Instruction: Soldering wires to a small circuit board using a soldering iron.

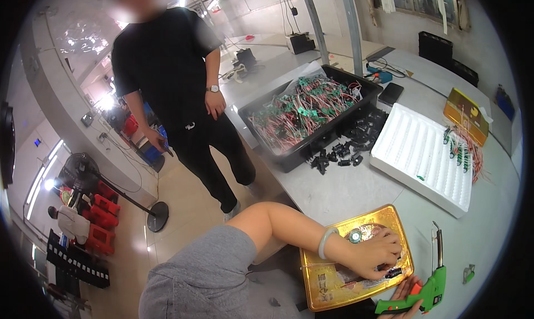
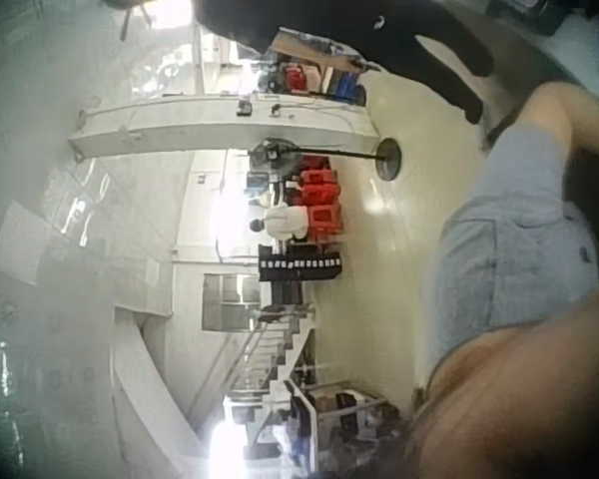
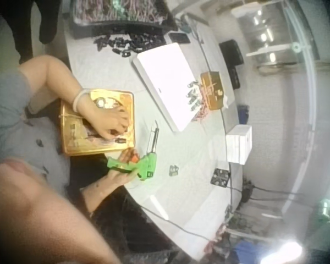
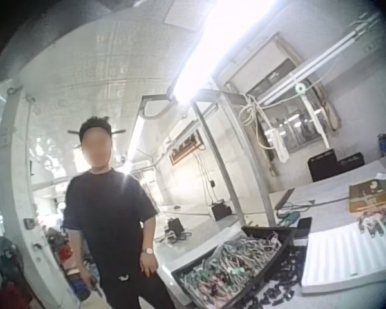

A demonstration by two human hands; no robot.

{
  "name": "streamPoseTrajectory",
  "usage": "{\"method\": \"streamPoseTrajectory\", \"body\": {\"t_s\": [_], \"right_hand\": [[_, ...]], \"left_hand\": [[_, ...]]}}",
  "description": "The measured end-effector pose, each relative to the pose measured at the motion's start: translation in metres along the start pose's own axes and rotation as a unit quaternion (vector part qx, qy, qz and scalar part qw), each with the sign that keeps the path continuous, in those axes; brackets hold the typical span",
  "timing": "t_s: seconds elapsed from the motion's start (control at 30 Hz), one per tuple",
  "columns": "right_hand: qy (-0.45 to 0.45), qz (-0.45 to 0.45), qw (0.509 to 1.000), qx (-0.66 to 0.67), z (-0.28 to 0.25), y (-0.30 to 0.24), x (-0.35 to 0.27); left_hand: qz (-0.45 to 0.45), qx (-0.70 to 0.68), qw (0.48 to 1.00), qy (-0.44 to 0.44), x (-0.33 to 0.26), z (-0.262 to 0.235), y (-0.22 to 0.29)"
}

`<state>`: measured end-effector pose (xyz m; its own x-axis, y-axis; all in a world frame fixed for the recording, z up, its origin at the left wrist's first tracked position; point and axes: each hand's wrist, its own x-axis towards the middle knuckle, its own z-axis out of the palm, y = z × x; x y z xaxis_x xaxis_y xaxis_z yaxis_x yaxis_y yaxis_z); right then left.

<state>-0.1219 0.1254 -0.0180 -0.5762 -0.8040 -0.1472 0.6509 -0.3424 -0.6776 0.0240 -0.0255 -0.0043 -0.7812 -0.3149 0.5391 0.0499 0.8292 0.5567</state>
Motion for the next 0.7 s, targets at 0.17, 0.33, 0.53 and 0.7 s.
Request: {"method": "streamPoseTrajectory", "body": {"t_s": [0.17,0.33,0.53,0.7], "right_hand": [[0.024,0.0,0.999,-0.043,0.018,-0.005,-0.003],[0.016,0.012,1.0,-0.013,0.019,-0.007,-0.005],[0.027,0.038,0.999,0.007,-0.003,-0.007,0.001],[-0.281,-0.209,0.829,-0.437,-0.085,0.006,0.042]], "left_hand": [[0.009,0.003,1.0,-0.002,0.0,-0.001,-0.004],[0.006,-0.029,0.999,0.021,0.006,-0.001,-0.003],[-0.102,0.214,0.971,-0.037,0.005,-0.026,0.002],[-0.155,0.074,0.975,-0.14,-0.001,-0.026,0.002]]}}
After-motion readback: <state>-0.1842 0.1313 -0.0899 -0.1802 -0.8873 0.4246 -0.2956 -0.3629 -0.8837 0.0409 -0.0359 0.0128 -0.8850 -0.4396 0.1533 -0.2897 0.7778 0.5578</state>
